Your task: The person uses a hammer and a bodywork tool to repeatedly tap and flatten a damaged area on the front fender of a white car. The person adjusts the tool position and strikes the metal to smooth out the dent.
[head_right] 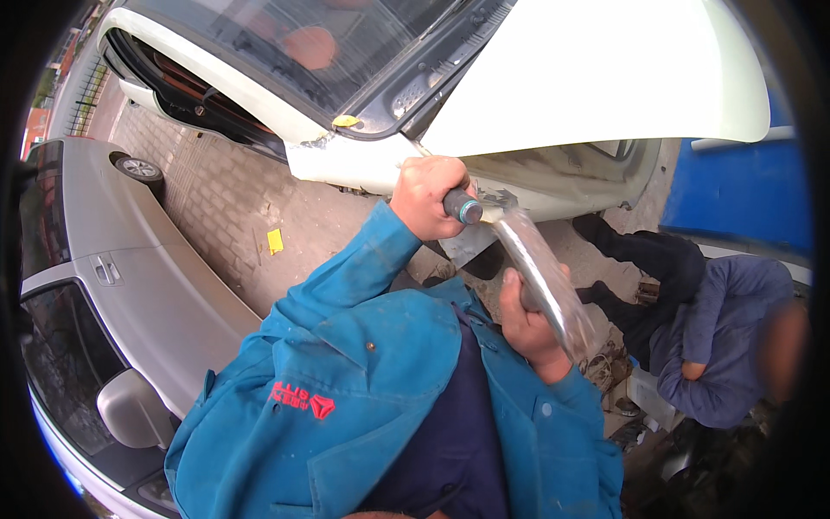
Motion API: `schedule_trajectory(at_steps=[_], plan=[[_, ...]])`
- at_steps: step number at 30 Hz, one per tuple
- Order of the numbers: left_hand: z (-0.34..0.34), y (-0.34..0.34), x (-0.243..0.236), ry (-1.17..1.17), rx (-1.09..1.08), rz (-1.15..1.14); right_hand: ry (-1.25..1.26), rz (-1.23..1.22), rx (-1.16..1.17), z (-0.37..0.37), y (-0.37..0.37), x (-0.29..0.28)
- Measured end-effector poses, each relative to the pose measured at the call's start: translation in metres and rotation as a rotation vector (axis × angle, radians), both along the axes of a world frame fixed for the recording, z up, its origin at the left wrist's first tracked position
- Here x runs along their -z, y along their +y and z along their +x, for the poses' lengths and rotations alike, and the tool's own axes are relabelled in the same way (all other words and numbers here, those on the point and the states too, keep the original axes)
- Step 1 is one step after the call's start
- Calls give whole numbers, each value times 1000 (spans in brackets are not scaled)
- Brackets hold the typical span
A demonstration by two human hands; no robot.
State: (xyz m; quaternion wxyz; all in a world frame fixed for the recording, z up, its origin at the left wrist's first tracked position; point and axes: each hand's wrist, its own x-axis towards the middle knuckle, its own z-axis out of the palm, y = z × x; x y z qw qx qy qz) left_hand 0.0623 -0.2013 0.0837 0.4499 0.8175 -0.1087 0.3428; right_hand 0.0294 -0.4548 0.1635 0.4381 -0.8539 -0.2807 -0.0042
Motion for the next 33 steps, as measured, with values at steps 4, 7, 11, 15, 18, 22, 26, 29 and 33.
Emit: schedule_trajectory(at_steps=[4,7,11,15,18,22,26,29,33], plan=[[0,-4,3,7,23,20,230,165,-16,-2,-14,4],[0,-6,4,54,-20,54,116,515,-27,-6,-16,4],[0,-5,4,19,-3,54,129,291,-5,-1,0,19],[3,-3,5,4,1,65,365,302,123,-2,-6,25],[5,-8,9,-2,21,84,232,602,81,-8,-22,21],[4,-12,17,27,35,112,140,314,34,-6,-20,40],[2,13,16,38,-37,199,221,83,45,-10,-21,61],[-6,22,10,6,-76,163,373,507,22,-20,-31,60],[-9,1,6,-36,18,179,337,351,66,-15,-36,53]])
